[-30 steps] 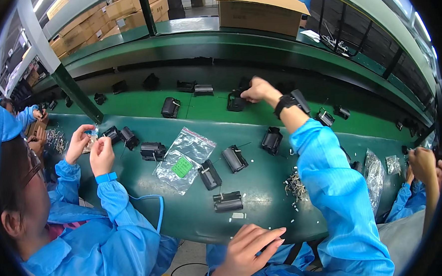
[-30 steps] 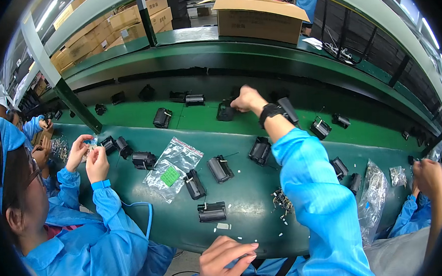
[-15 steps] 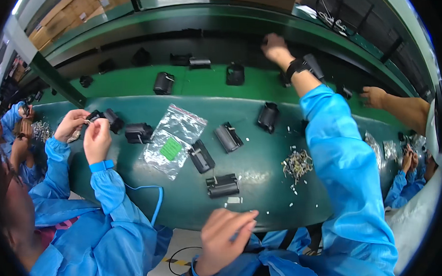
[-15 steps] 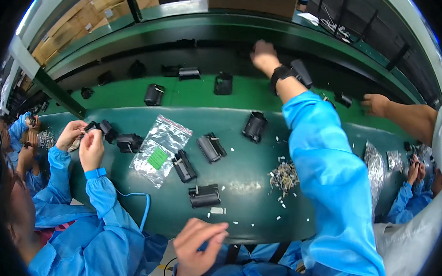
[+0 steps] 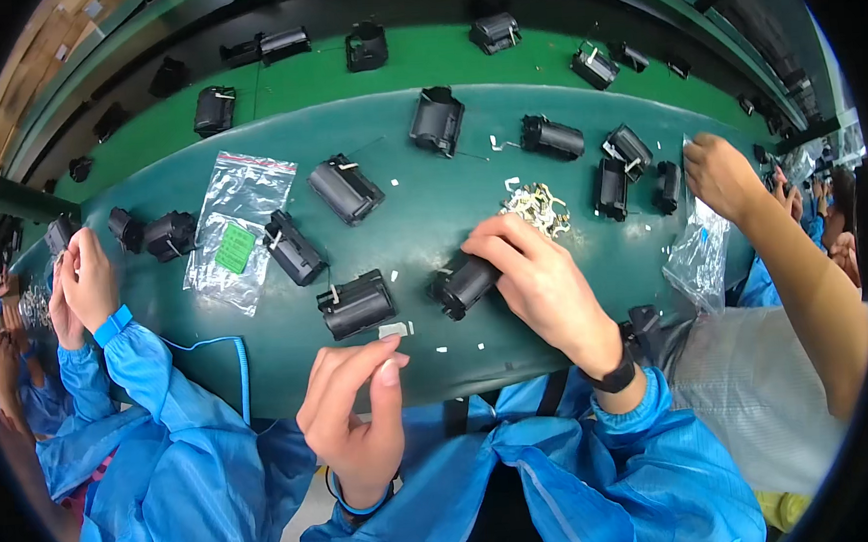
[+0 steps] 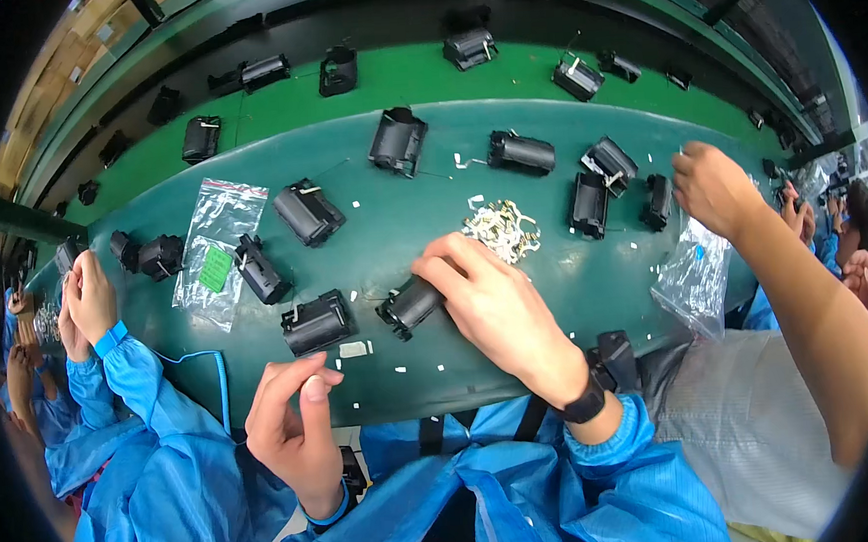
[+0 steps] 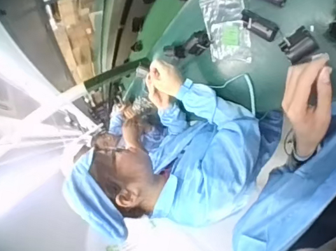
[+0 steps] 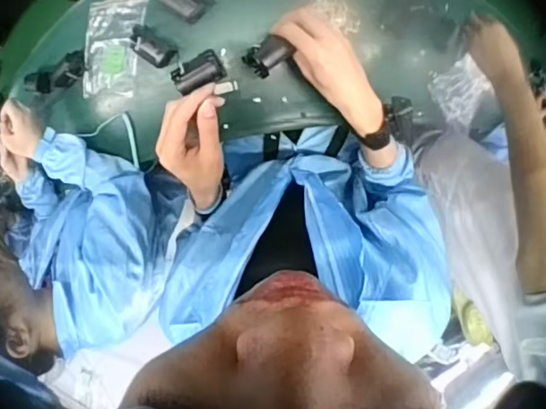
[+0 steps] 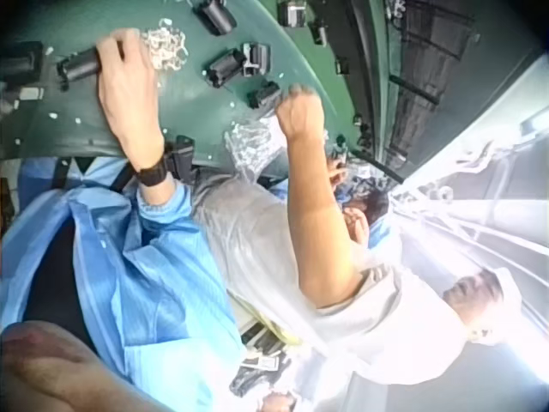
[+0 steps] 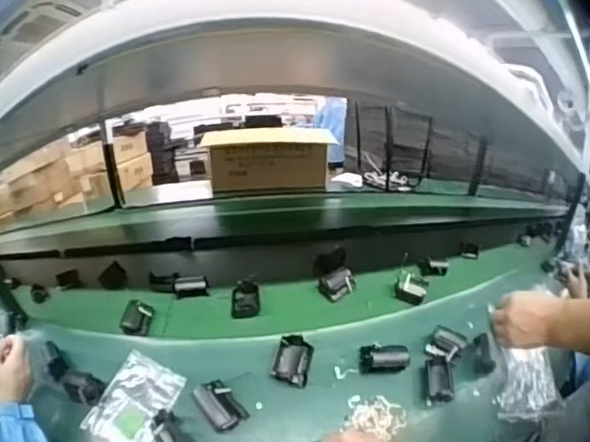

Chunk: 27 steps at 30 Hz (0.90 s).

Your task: Assembling small black plastic components on an industrial assembly line.

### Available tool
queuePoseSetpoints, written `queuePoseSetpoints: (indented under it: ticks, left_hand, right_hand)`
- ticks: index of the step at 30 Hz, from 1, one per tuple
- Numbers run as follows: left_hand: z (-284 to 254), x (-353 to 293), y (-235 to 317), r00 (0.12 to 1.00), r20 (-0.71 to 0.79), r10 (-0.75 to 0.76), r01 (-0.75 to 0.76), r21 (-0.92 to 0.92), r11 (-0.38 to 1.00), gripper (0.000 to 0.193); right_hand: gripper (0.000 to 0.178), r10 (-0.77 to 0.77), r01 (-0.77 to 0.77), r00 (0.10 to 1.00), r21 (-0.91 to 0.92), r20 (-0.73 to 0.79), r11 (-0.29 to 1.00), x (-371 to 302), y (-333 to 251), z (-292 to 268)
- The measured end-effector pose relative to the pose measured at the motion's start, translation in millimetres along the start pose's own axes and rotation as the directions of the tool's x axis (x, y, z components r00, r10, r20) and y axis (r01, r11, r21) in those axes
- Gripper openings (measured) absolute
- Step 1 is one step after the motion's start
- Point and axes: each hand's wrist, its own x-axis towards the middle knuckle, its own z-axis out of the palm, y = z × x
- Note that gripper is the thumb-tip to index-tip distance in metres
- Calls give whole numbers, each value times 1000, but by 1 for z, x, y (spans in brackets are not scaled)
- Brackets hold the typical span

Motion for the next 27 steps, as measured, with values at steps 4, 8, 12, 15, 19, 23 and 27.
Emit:
queuePoseSetpoints:
  ticks: [4, 8, 12, 15, 19, 23, 27]
  left_hand:
    - [9, -3, 3, 997, 62, 42, -43, 21, 999, 15]
    - [21, -4, 7, 997, 61, 43, -43, 12, 999, 18]
    - [33, 2, 10, 990, 115, 83, -83, 1, 997, 22]
    - [35, 4, 12, 983, 146, 114, -117, 9, 993, 25]
    - [42, 4, 14, 982, 159, 103, -105, 7, 994, 27]
    - [56, 12, 25, 988, 149, 37, -34, -24, 999, 26]
    - [69, 20, 29, 977, 181, -110, 144, -185, 972, 23]
  right_hand:
    - [44, 27, -25, 1000, 89, -16, 996, -3, 6, 6]
    - [40, 290, -285, 950, 63, -113, 957, -30, 15, -15]
    - [24, 362, -368, 917, -5, -168, 930, -28, 21, 0]
    - [15, 397, -388, 895, 85, -204, 918, -29, 23, 0]
    - [7, 534, -435, 836, 444, -124, 784, -31, 20, -17]
    - [6, 545, -469, 804, 816, 237, 339, -34, 0, -36]
    - [7, 412, -421, 862, 870, 296, 257, -42, -12, -42]
